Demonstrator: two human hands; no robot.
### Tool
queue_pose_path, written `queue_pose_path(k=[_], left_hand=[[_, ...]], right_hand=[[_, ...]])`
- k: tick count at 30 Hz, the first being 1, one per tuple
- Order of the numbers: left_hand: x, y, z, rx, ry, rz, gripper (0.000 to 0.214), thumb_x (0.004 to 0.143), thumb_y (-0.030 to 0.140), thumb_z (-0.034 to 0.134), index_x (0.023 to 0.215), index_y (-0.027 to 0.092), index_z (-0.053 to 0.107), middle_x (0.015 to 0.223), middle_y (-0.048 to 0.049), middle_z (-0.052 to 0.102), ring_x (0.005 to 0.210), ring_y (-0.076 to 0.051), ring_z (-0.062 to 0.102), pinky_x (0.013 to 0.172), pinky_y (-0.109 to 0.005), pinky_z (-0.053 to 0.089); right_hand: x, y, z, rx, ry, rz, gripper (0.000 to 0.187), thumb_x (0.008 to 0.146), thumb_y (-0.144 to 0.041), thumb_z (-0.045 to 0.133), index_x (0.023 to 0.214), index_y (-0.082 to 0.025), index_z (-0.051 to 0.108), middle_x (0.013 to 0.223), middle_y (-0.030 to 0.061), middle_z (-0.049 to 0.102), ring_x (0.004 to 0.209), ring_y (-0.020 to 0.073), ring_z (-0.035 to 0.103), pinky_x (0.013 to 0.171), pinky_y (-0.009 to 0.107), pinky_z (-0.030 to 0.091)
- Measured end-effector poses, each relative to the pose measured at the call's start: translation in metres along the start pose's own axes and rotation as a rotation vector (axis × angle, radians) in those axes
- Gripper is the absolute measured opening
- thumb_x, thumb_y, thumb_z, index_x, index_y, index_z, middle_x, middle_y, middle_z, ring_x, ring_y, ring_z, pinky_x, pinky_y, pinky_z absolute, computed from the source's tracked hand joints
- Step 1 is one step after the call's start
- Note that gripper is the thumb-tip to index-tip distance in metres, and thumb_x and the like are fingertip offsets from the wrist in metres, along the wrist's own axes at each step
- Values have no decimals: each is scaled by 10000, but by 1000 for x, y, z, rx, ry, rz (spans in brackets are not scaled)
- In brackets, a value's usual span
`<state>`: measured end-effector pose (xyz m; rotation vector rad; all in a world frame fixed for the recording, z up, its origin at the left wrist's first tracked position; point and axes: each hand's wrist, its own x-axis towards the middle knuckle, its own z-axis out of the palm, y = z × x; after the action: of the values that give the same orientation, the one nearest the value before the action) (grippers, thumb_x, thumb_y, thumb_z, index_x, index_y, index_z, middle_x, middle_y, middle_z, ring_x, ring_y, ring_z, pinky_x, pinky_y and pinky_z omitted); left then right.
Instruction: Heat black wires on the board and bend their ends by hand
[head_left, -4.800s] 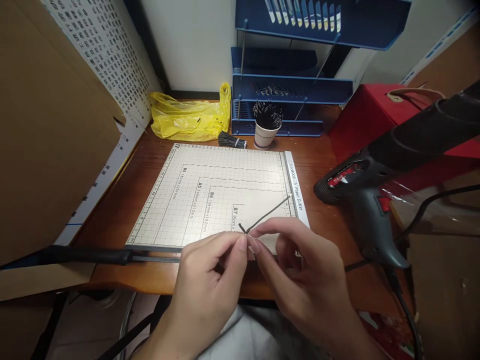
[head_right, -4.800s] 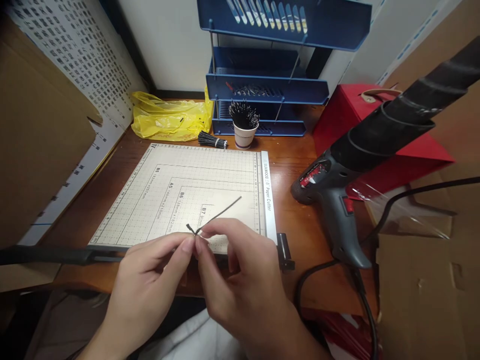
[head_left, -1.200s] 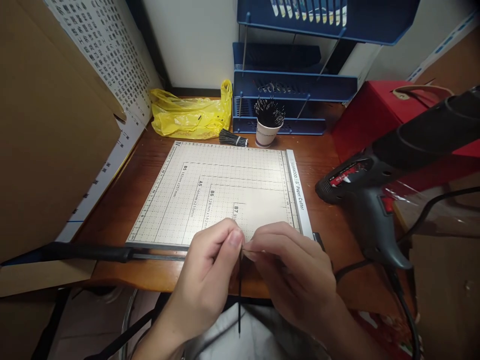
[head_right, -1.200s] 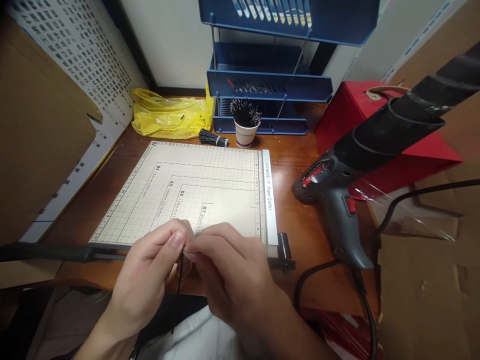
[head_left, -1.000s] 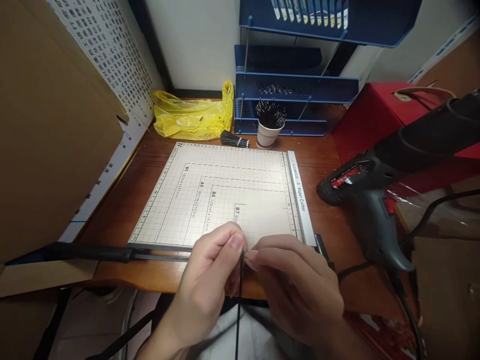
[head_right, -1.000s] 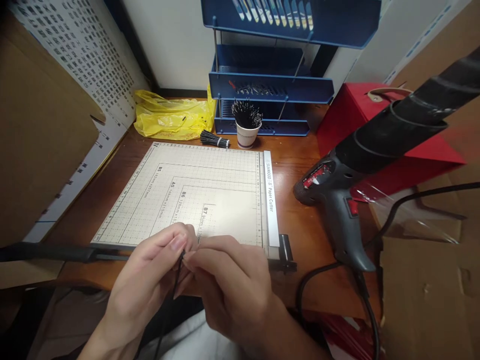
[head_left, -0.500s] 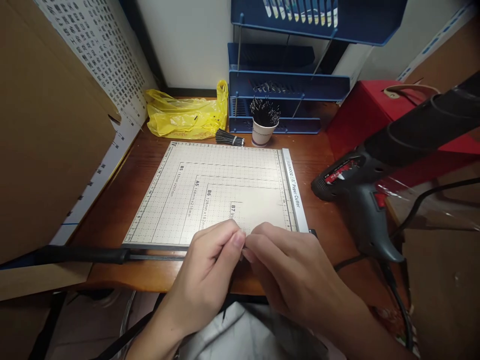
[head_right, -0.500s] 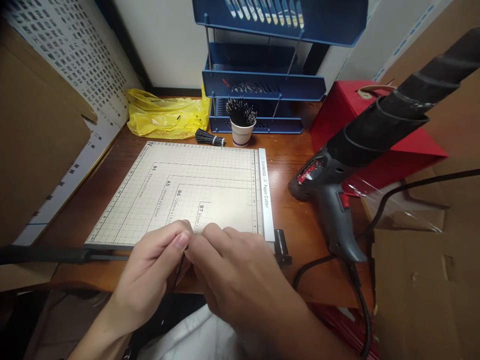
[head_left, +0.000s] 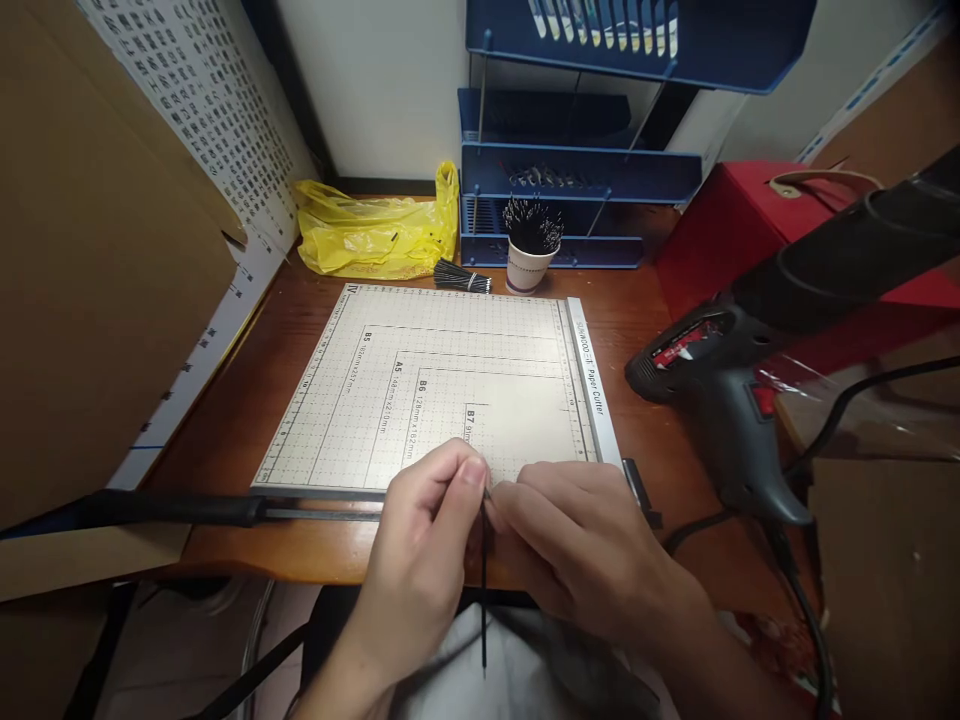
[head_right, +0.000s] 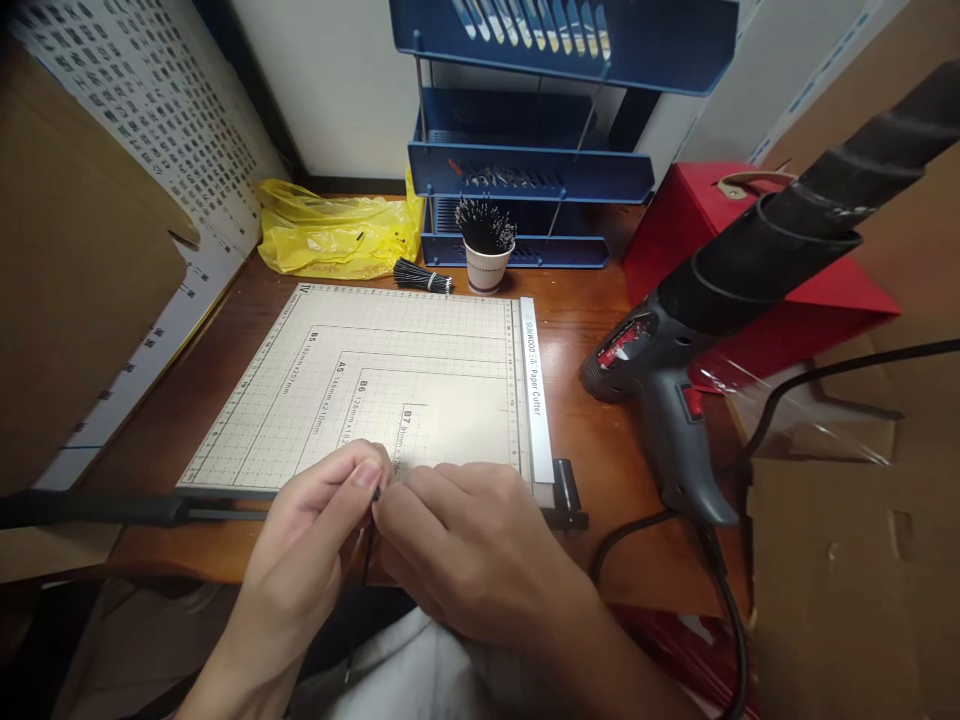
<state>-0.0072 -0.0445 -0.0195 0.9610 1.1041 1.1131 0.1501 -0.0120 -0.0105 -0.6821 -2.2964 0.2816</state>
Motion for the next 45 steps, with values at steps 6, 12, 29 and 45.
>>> queue_pose_path(k=[6, 12, 29, 45], left_hand=[[0, -2, 0, -148, -24, -72, 476, 1009, 524, 571, 699, 186, 443, 621, 49, 383, 541, -77, 332, 474, -210, 290], [1, -6, 4, -205, -37, -114, 462, 1005, 523, 576, 710, 188, 455, 609, 56, 375, 525, -72, 303, 460, -205, 277], [-10, 3, -5, 397, -60, 105, 209, 1078, 391, 464, 976, 246, 574, 809, 20, 626, 711, -124, 592, 623, -254, 467], [-10, 4, 5, 970, 211, 725, 181, 960, 39, 548, 1039, 197, 590, 771, 8, 669, 658, -134, 620, 632, -262, 492]], right_hand=[[0, -4, 2, 16, 19, 0, 326, 1052, -89, 433, 747, -183, 500, 650, -36, 455, 578, 114, 301, 554, 293, 262], [-6, -6, 7, -2, 78, 24, 332, 1049, -92, 432, 738, -184, 504, 607, -46, 424, 556, 107, 313, 532, 280, 266], [-9, -2, 0, 24, 98, 251, 203, 967, -55, 515, 809, -172, 565, 665, -27, 458, 572, 105, 367, 546, 295, 262], [-6, -2, -5, 56, -13, 221, 231, 980, -66, 452, 791, -198, 452, 692, -43, 387, 575, 104, 338, 541, 301, 230]])
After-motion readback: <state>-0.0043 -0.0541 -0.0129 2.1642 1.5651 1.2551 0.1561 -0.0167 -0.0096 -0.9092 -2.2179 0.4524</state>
